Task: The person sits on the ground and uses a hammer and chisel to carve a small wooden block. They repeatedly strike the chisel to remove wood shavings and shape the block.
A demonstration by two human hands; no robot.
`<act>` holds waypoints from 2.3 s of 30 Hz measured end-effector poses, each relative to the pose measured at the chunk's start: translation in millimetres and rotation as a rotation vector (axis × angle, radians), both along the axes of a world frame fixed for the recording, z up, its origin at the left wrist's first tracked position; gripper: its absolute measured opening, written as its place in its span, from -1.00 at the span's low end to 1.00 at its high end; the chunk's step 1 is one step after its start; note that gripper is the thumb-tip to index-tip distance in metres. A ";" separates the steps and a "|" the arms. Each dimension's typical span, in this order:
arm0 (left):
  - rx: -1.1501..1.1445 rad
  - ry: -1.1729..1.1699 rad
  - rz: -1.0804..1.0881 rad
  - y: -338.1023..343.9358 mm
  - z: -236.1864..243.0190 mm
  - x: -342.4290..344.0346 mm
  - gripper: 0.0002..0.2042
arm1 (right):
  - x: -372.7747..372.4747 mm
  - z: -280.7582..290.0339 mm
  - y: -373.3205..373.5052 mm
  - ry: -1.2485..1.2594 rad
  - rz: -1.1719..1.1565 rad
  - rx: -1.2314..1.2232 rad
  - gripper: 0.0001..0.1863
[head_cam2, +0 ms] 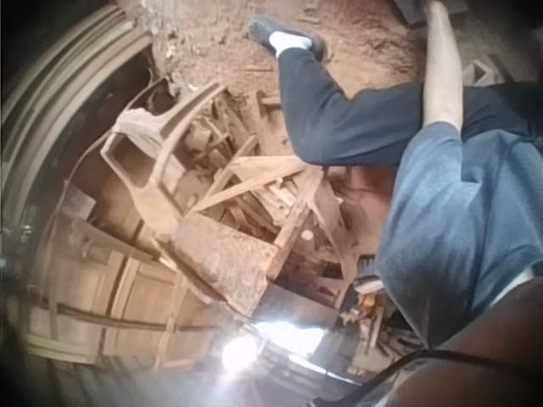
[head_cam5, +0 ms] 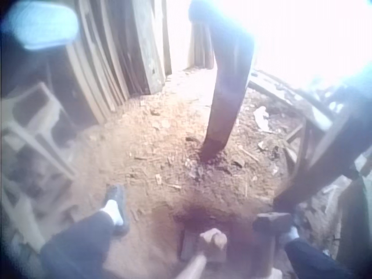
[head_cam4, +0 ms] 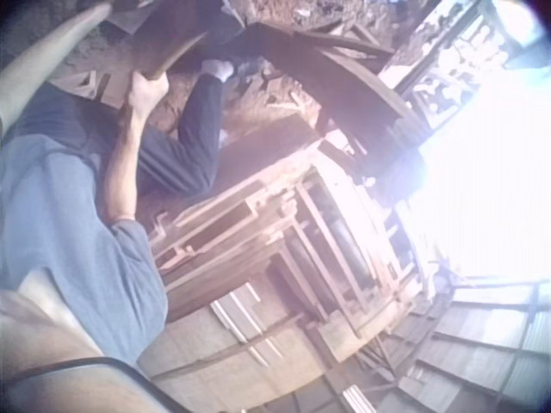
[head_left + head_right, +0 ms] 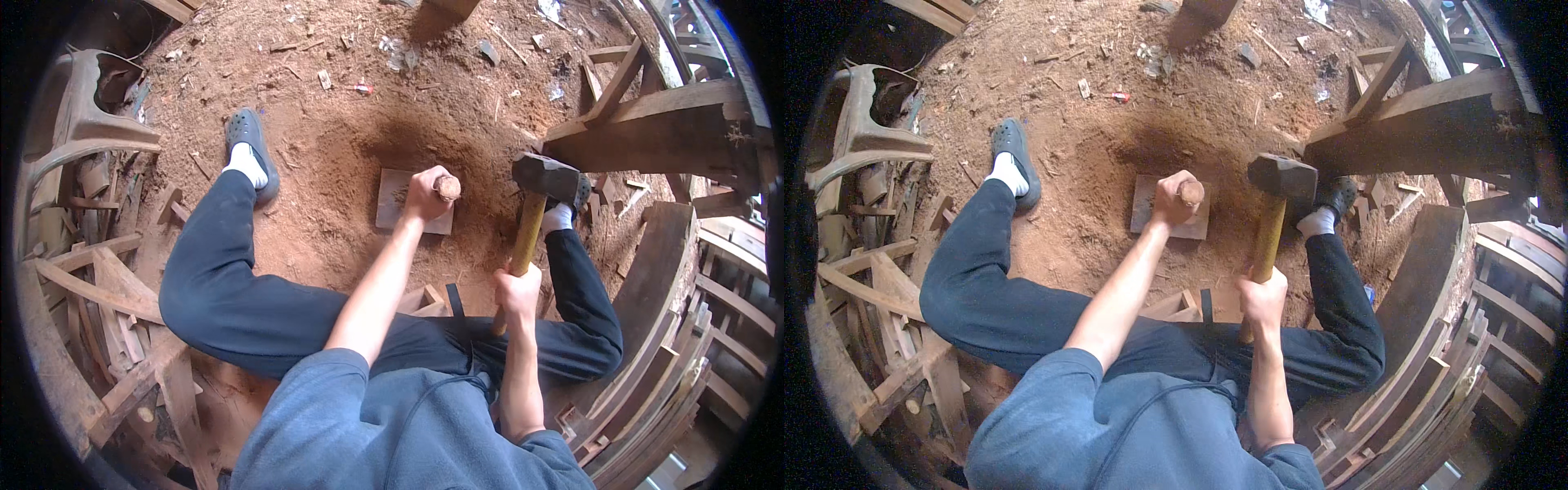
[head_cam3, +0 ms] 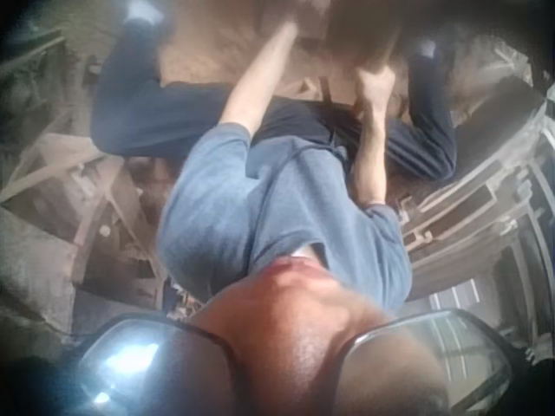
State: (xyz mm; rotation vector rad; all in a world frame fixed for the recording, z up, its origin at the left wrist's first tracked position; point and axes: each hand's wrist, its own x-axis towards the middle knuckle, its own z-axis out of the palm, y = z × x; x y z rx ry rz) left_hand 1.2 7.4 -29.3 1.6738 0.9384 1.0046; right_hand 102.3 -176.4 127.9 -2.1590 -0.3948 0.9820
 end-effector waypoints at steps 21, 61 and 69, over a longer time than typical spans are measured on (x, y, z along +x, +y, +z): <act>0.288 0.327 -0.413 -43.9 -37.4 32.9 -0.83 | 27.8 -13.4 -15.5 0.418 -0.267 -0.003 -0.83; -0.308 -0.200 0.153 21.3 -4.4 -22.4 -0.78 | 18.2 -18.4 -27.4 0.667 -0.269 0.080 -0.86; -0.262 -0.131 0.138 19.3 -7.3 -18.2 -0.77 | 17.3 -19.9 -25.4 0.663 -0.277 0.066 -0.87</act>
